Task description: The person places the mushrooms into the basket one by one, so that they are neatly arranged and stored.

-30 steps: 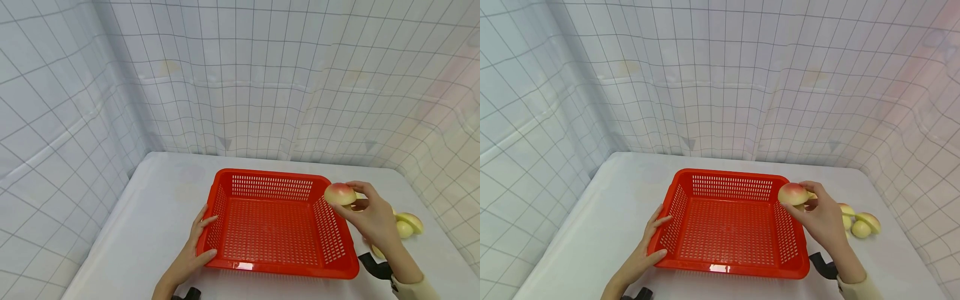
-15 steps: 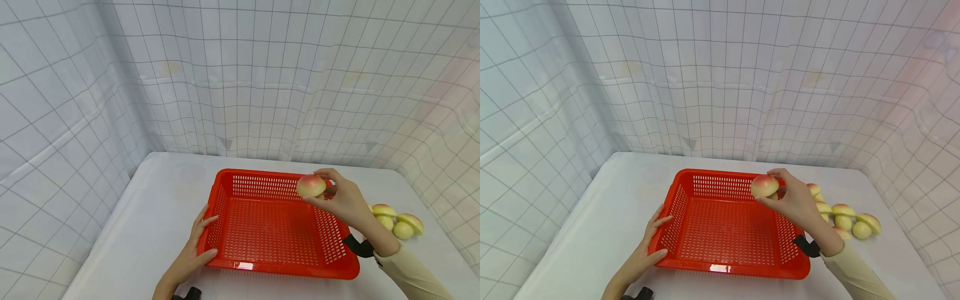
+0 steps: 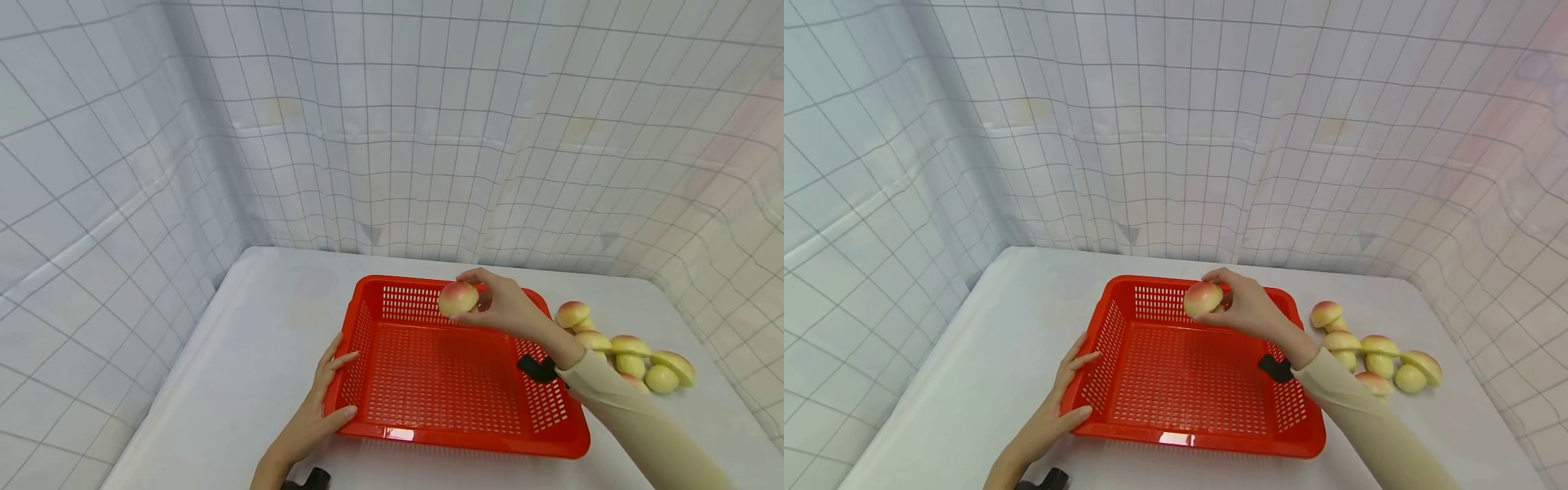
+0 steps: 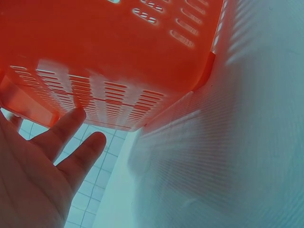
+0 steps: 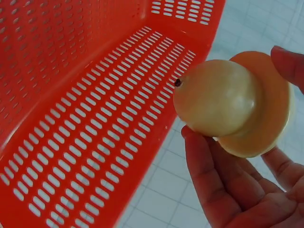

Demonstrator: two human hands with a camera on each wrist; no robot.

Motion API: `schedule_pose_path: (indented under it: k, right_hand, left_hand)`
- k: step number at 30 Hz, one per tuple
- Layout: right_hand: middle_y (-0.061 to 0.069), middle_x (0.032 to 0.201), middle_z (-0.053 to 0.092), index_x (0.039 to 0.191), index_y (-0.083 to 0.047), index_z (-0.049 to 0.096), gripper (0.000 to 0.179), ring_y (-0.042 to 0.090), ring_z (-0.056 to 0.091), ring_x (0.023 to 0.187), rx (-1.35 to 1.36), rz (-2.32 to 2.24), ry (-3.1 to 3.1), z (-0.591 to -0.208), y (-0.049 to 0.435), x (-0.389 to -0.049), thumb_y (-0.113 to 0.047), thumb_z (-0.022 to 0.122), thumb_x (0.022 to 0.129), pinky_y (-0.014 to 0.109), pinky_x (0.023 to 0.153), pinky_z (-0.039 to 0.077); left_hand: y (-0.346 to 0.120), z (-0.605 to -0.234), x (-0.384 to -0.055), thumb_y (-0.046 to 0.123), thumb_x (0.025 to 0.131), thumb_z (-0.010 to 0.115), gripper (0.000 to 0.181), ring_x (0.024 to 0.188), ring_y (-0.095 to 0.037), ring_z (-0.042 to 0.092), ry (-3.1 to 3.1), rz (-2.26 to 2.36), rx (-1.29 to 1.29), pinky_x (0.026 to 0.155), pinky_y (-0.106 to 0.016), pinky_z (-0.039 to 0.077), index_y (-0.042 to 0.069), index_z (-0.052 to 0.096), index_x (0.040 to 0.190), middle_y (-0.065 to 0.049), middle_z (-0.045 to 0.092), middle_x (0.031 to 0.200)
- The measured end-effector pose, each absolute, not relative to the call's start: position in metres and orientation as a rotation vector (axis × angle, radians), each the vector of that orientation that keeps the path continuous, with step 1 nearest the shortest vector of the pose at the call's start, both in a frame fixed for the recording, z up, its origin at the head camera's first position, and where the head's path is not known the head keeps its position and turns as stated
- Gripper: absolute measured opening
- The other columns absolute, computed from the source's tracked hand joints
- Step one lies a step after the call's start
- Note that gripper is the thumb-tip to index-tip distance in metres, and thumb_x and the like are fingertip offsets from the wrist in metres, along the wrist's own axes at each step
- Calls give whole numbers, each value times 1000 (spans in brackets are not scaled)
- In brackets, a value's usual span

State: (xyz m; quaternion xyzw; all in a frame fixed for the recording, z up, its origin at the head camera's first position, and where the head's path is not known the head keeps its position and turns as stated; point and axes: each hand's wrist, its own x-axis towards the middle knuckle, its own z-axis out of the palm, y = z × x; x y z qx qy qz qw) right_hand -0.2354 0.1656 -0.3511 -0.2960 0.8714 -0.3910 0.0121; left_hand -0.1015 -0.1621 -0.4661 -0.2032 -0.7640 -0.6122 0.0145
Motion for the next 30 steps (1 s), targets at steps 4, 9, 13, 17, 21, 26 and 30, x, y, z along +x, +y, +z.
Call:
schedule_pose_path:
  k: [4,9,13,17,21,26,30]
  right_hand:
    - [-4,108,61,120,-17,55,54,13,62,72,-996,-1191,2667,-361,151,-243,-28,82,74,34,66,51]
    - [-2,109,60,121,-14,54,56,14,60,74,-1035,-1169,2608,-371,134,-249,-28,82,74,32,67,51]
    - [-4,111,59,119,-17,54,56,13,60,81,-1012,-1128,2593,-378,122,-254,-32,83,73,31,69,51]
    - [-7,110,59,117,-19,55,56,13,57,82,-1017,-1058,2607,-384,111,-258,-35,83,72,31,68,50]
    - [-5,110,60,117,-17,55,57,13,56,81,-1051,-995,2610,-390,99,-259,-37,83,71,30,67,49]
    - [-4,110,60,117,-15,56,58,14,55,81,-1082,-865,2638,-399,85,-261,-40,82,71,28,68,47]
    - [-2,110,61,117,-14,57,57,15,56,84,-1101,-809,2656,-406,76,-263,-40,82,72,28,70,46]
  left_hand:
    - [-162,-467,-101,13,83,63,70,140,-34,-3,-2373,-1929,-634,93,-58,39,15,31,145,5,-5,157]
    - [-162,-467,-101,13,83,62,69,140,-34,-1,-2384,-1917,-635,94,-50,41,14,31,145,5,-5,157]
    - [-162,-466,-102,13,83,63,69,140,-33,0,-2381,-1916,-629,92,-44,43,14,32,145,6,-5,157]
    - [-161,-464,-102,13,84,62,69,140,-33,0,-2374,-1916,-637,93,-46,43,14,31,145,5,-5,157]
    - [-161,-464,-102,14,84,62,68,140,-33,0,-2380,-1897,-636,93,-46,42,14,32,145,5,-4,157]
    - [-162,-467,-102,13,84,62,67,140,-32,-1,-2398,-1841,-661,94,-60,35,13,32,145,5,-5,157]
    - [-162,-466,-102,14,84,62,67,140,-32,-1,-2395,-1838,-659,94,-64,32,14,32,145,5,-5,157]
